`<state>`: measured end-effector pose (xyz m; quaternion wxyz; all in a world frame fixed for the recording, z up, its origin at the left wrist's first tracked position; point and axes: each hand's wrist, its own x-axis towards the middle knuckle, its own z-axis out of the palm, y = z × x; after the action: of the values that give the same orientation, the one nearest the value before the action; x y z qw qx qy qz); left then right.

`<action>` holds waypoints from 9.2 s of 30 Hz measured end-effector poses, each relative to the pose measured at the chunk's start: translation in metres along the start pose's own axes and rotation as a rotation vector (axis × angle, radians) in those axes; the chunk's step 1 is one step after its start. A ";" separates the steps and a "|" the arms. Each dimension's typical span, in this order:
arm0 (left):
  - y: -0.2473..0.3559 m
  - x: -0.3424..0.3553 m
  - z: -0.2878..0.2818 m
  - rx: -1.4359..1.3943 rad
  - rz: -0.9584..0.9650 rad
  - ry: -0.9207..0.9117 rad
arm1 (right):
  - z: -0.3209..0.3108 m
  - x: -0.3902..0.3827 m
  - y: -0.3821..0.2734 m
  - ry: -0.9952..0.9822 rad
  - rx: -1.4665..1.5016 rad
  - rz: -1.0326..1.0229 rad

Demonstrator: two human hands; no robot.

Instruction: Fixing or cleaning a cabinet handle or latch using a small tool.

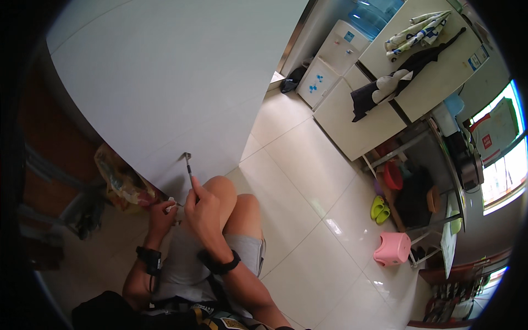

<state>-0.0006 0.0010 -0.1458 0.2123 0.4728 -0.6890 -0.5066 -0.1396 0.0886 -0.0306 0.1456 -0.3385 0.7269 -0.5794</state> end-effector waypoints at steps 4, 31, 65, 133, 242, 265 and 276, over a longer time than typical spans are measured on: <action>-0.004 0.003 -0.010 0.005 0.021 -0.030 | 0.005 -0.012 -0.029 -0.059 0.072 -0.024; -0.014 0.001 -0.005 0.145 0.231 0.012 | 0.023 -0.032 -0.012 -0.158 -0.044 0.001; -0.004 -0.002 -0.002 0.111 0.320 0.010 | 0.041 -0.035 0.011 -0.324 -0.037 0.119; -0.013 -0.034 -0.007 0.350 0.355 0.036 | 0.034 -0.044 0.001 -0.234 -0.055 -0.030; -0.015 -0.012 -0.052 0.801 0.437 0.219 | 0.045 -0.049 0.020 -0.068 -0.002 -0.010; 0.075 -0.059 0.053 0.028 0.306 -0.088 | -0.286 -0.264 0.274 0.751 -0.008 1.027; 0.060 -0.052 0.045 -0.061 0.308 -0.037 | -0.254 -0.432 0.246 0.313 0.459 1.554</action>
<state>-0.0378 0.0708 -0.1004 0.2890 0.3454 -0.7415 -0.4974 -0.0576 0.5872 -0.2674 0.4678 0.3838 0.6291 -0.4880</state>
